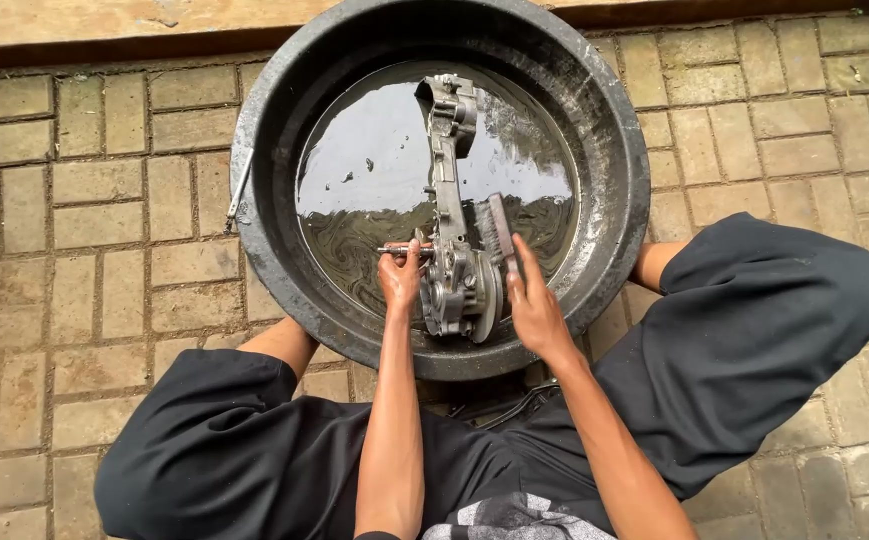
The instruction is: Cleaning a complex metal machine part in a basin of fluid using a wire brush and a small pick to remove grime.
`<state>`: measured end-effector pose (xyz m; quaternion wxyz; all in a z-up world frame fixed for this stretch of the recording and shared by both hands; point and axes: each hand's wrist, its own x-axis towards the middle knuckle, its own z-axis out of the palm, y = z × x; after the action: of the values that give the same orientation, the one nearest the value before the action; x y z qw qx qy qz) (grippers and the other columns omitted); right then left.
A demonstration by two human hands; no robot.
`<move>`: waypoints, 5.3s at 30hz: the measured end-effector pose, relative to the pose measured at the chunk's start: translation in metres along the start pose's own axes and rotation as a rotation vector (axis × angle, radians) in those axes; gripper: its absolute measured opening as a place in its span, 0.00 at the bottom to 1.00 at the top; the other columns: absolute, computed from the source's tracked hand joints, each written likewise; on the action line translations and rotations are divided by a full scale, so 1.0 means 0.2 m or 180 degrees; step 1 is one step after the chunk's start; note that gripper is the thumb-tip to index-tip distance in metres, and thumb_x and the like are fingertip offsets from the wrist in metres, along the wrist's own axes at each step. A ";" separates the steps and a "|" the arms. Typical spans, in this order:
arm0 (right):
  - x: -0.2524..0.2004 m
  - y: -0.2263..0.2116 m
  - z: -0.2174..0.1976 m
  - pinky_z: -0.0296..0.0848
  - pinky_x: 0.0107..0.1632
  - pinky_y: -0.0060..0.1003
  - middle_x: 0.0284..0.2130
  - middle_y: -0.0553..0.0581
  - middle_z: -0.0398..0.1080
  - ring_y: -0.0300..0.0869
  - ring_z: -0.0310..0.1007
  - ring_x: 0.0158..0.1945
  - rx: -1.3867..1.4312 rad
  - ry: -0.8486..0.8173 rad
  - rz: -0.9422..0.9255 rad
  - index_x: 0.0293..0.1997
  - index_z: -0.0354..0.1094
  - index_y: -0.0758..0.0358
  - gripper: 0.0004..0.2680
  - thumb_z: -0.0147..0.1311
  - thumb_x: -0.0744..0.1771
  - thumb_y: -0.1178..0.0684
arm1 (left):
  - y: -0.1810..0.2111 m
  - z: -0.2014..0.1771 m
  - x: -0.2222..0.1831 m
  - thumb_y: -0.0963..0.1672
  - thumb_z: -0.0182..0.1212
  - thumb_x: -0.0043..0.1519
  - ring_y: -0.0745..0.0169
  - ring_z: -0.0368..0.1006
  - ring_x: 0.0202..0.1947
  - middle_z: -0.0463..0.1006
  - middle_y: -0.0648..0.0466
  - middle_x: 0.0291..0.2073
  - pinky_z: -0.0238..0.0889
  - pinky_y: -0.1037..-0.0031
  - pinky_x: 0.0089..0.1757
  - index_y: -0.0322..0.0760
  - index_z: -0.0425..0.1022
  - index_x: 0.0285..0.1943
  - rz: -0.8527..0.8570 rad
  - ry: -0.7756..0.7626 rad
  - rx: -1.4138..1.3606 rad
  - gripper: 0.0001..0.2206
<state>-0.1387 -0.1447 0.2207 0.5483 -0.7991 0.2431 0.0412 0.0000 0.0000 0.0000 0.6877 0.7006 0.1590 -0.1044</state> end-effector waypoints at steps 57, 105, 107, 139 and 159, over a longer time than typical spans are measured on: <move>0.18 0.16 0.18 0.72 0.16 0.38 0.14 0.71 0.67 0.53 0.70 0.13 0.0401 -0.0539 -0.0182 0.79 0.34 0.39 0.31 0.42 0.67 0.64 | -0.16 0.04 0.13 0.47 0.65 0.64 0.42 0.81 0.32 0.81 0.32 0.32 0.78 0.60 0.38 0.28 0.78 0.45 0.0201 -0.0064 -0.0109 0.13; 0.20 0.12 0.17 0.72 0.33 0.50 0.27 0.78 0.73 0.63 0.74 0.24 -0.1405 -0.0874 -0.0241 0.79 0.18 0.52 0.35 0.44 0.66 0.58 | -0.06 0.03 0.06 0.47 0.67 0.62 0.40 0.81 0.31 0.80 0.31 0.30 0.79 0.58 0.36 0.29 0.79 0.41 0.0127 0.0124 -0.0032 0.13; 0.18 0.11 0.18 0.74 0.35 0.49 0.27 0.77 0.73 0.62 0.76 0.25 -0.1359 -0.0881 -0.0155 0.79 0.17 0.52 0.35 0.45 0.66 0.57 | -0.09 0.02 0.06 0.47 0.67 0.63 0.40 0.81 0.32 0.81 0.31 0.30 0.79 0.58 0.37 0.29 0.79 0.42 0.0094 0.0111 -0.0048 0.13; -0.14 -0.09 0.17 0.73 0.50 0.54 0.43 0.83 0.71 0.69 0.77 0.42 -0.0758 -0.0885 0.0542 0.79 0.17 0.43 0.40 0.51 0.63 0.57 | -0.11 0.03 0.09 0.47 0.67 0.61 0.46 0.81 0.28 0.82 0.37 0.28 0.78 0.62 0.33 0.31 0.80 0.39 0.0089 0.0227 0.0274 0.12; -0.02 -0.10 0.13 0.66 0.59 0.63 0.48 0.86 0.68 0.75 0.70 0.54 -0.1205 -0.0978 0.0479 0.78 0.19 0.39 0.40 0.53 0.63 0.53 | -0.04 0.02 0.05 0.53 0.68 0.59 0.50 0.82 0.32 0.83 0.44 0.27 0.75 0.58 0.39 0.30 0.77 0.38 -0.0079 0.0194 0.0764 0.20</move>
<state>-0.1273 -0.1143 0.2287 0.4149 -0.8515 0.2037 0.2477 0.0070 -0.0037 -0.0115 0.5924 0.7787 0.1749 -0.1099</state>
